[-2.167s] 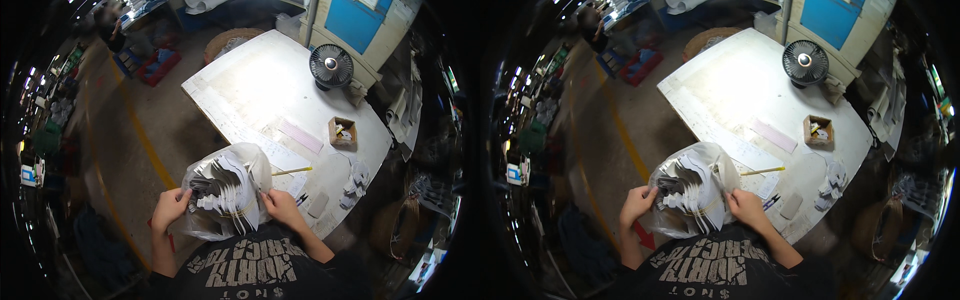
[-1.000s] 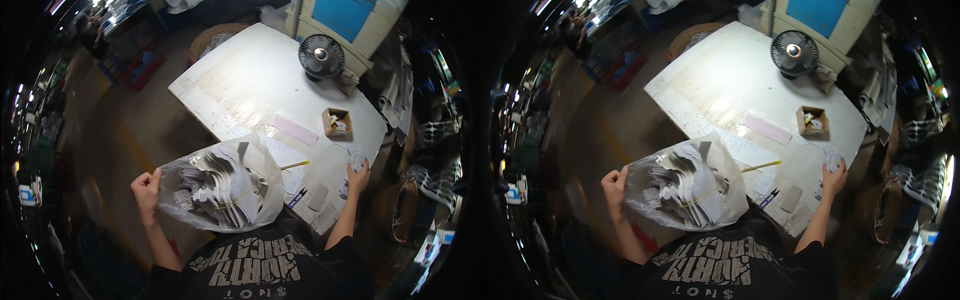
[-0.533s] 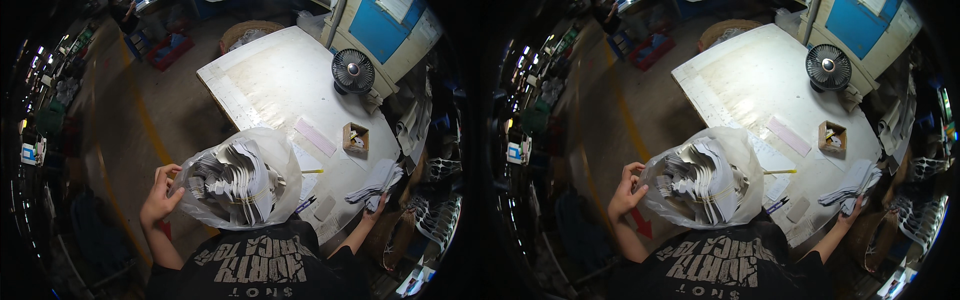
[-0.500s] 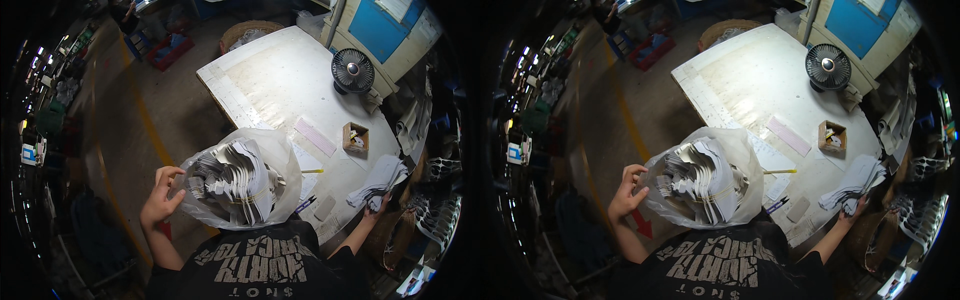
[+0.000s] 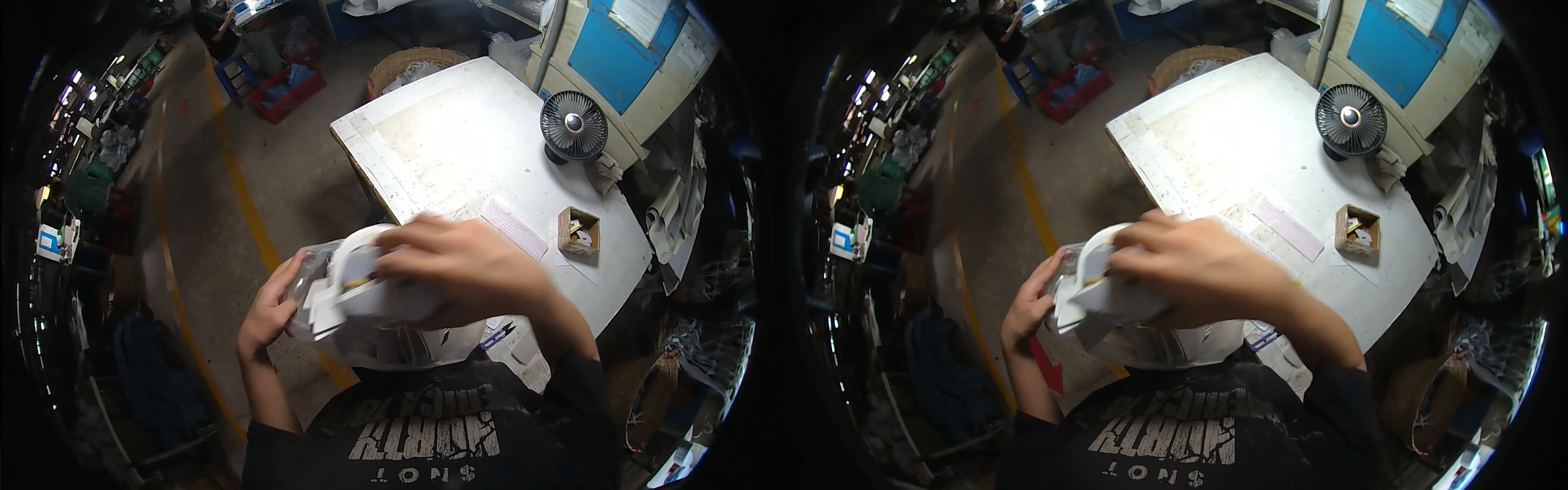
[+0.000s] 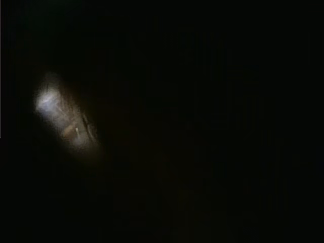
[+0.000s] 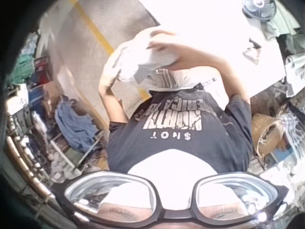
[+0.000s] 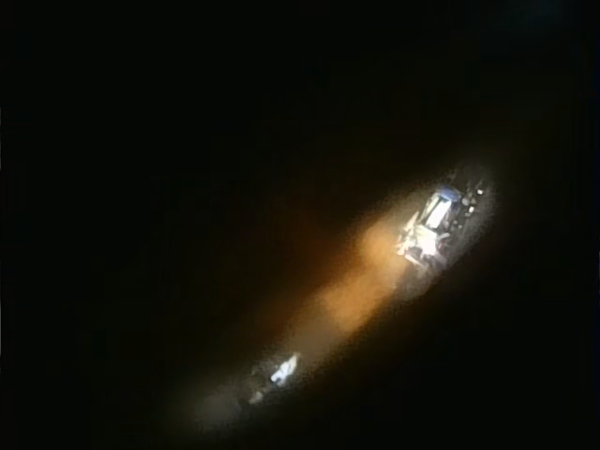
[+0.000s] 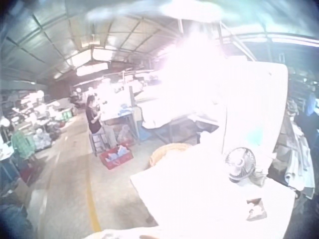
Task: The person writes on a document at a table, then walks to another workstation. They unpack a plastic bag containing small white parts, write on a label, and place the parts into the bag. The person then ties the bag closed and hands the document to a coworker.
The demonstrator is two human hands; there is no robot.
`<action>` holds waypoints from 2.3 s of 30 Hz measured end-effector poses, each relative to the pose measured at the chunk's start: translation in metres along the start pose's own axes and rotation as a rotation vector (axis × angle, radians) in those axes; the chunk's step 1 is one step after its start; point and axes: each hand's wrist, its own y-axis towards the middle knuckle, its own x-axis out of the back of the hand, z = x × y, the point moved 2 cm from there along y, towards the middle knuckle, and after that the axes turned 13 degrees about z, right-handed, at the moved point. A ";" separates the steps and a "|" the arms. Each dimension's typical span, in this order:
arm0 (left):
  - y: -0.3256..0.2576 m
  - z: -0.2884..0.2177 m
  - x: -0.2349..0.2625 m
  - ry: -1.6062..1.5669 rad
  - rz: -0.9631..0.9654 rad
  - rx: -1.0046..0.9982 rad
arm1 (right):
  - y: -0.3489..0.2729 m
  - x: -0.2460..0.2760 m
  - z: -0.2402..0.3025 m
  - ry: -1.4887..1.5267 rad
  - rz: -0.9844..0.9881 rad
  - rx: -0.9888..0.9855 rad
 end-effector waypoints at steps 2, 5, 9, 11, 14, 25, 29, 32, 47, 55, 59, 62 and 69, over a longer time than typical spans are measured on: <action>0.001 -0.004 0.001 -0.016 0.002 -0.034 | 0.049 -0.045 0.009 -0.221 0.299 -0.004; 0.003 -0.005 -0.003 0.101 -0.010 -0.024 | 0.056 -0.070 0.016 -0.256 0.114 0.124; 0.005 -0.006 -0.008 0.112 -0.001 -0.058 | 0.028 -0.078 0.005 -0.086 0.171 -0.020; 0.008 -0.008 -0.010 0.081 -0.003 -0.057 | 0.024 -0.086 0.004 -0.046 0.073 -0.069; 0.019 -0.011 -0.011 0.066 -0.012 -0.050 | 0.037 -0.112 -0.004 -0.236 0.138 -0.271; 0.045 -0.046 0.023 0.469 0.291 0.016 | -0.012 -0.115 0.035 0.225 -0.498 -0.478; 0.083 -0.032 0.043 0.116 0.430 0.204 | -0.035 -0.115 0.070 0.156 -0.350 -0.692; 0.109 -0.011 0.040 -0.123 0.619 0.256 | -0.018 -0.133 0.103 0.316 -0.196 -0.796; 0.292 0.060 -0.021 0.142 0.894 -0.209 | 0.068 -0.212 0.191 0.133 -0.755 -1.350; 0.345 0.108 -0.031 0.178 0.882 -0.334 | 0.069 -0.267 0.169 -0.264 -0.943 -1.334; 0.352 0.105 -0.041 0.230 0.976 -0.321 | 0.072 -0.270 0.162 -0.086 -1.212 -1.276; 0.338 0.087 -0.053 0.266 0.945 -0.326 | 0.076 -0.252 0.156 -0.069 -1.318 -1.176; 0.293 0.046 -0.067 0.302 0.952 -0.341 | 0.100 -0.212 0.150 0.210 -1.383 -1.107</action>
